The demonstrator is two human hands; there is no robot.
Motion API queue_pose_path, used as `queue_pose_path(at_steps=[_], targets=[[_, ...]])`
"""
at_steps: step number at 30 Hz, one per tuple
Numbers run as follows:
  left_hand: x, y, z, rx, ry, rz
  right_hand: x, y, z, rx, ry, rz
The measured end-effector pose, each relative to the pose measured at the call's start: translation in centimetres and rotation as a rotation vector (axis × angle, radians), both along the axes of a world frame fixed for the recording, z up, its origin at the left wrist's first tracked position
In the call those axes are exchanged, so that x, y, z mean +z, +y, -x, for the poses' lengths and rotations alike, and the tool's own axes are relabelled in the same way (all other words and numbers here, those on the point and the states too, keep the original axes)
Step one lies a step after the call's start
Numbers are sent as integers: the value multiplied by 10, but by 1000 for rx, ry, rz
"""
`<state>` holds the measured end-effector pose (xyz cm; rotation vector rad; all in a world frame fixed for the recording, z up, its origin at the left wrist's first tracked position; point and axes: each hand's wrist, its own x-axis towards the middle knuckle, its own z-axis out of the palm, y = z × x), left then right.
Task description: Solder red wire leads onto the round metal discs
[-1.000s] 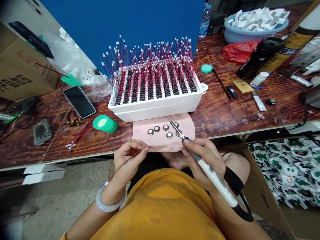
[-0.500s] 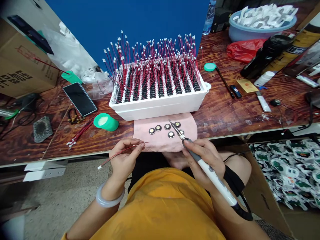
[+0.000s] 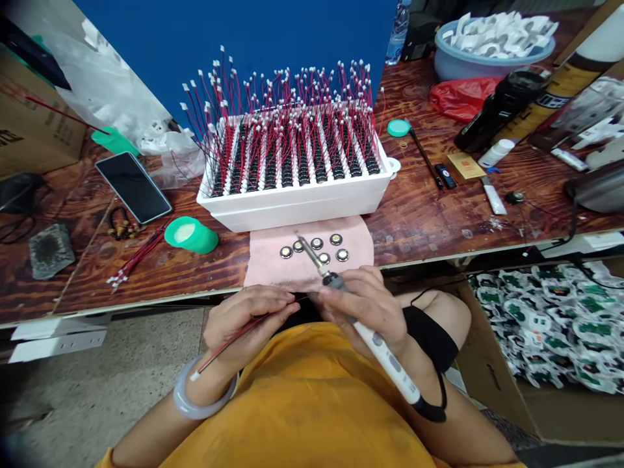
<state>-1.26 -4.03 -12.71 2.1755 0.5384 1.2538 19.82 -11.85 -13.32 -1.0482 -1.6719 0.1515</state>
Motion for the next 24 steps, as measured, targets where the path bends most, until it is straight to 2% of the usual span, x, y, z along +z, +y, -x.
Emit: queue_pose_path(at_steps=[5, 10, 16, 24], targets=[[-3, -1, -2, -80, 15, 1, 6, 4, 5, 25, -97, -19], [1, 0, -3, -129, 38, -35, 5, 7, 6, 34, -111, 15], [5, -1, -5, -127, 48, -11, 4, 10, 6, 56, -111, 6], [2, -1, -3, -146, 70, -14, 4, 12, 9, 46, -129, -5]])
